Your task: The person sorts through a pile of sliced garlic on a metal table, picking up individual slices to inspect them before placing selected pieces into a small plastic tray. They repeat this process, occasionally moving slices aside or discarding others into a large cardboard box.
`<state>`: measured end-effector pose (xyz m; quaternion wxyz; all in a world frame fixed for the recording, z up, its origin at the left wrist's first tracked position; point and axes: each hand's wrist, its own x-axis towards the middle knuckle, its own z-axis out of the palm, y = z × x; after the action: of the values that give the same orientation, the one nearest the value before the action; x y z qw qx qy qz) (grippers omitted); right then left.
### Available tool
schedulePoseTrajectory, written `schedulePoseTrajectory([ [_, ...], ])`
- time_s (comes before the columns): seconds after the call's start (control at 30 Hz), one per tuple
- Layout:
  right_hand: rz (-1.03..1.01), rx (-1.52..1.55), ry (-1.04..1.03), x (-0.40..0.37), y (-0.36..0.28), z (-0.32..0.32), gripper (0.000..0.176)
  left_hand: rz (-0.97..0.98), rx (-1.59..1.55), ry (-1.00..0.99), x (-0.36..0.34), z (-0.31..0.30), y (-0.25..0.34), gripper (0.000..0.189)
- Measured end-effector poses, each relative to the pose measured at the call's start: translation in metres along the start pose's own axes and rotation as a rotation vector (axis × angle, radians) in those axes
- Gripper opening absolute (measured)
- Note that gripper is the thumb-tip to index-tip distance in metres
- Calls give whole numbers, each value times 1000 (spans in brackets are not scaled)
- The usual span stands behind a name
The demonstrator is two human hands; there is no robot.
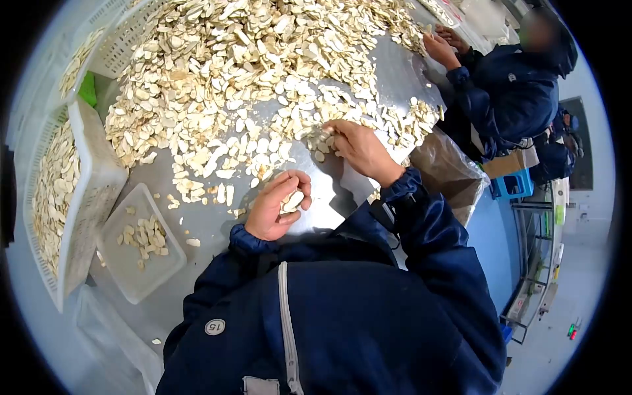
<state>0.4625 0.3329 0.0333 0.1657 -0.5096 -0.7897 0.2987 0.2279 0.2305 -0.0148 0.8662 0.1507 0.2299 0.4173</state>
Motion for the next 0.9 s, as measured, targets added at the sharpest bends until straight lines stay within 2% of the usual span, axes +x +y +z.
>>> schedulePoseTrajectory([
  [0.07,-36,-85,28,3,-14,-1,35,-9,42,-58,-1,-2,1,21],
  [0.1,55,-117,-4,4,-17,-3,37,-10,60,-84,-2,-4,2,22],
  [0.2,126,-214,26,7,-17,-9,38,-29,17,-7,-2,3,3,19],
  [0.33,-199,-404,334,12,-8,-4,31,-23,4,-54,0,-3,-1,19],
  [0.37,-126,-348,270,14,-17,-1,29,-7,28,-65,0,-3,-1,19],
  [0.4,-146,-272,221,19,-20,5,27,12,53,-71,-1,-3,-1,19],
  [0.5,-277,-302,141,37,-33,31,25,27,77,-46,-4,0,0,19],
  [0.6,-425,-428,205,57,-31,46,25,-6,45,-35,-3,1,2,19],
  [0.7,-304,-488,117,56,-32,41,20,-2,16,-38,-3,-1,2,19],
  [0.8,-179,-338,180,42,-24,36,15,12,13,-57,0,-4,-2,19],
  [0.9,-66,-255,224,26,-16,27,19,-14,-5,-51,-1,-5,-2,19],
])
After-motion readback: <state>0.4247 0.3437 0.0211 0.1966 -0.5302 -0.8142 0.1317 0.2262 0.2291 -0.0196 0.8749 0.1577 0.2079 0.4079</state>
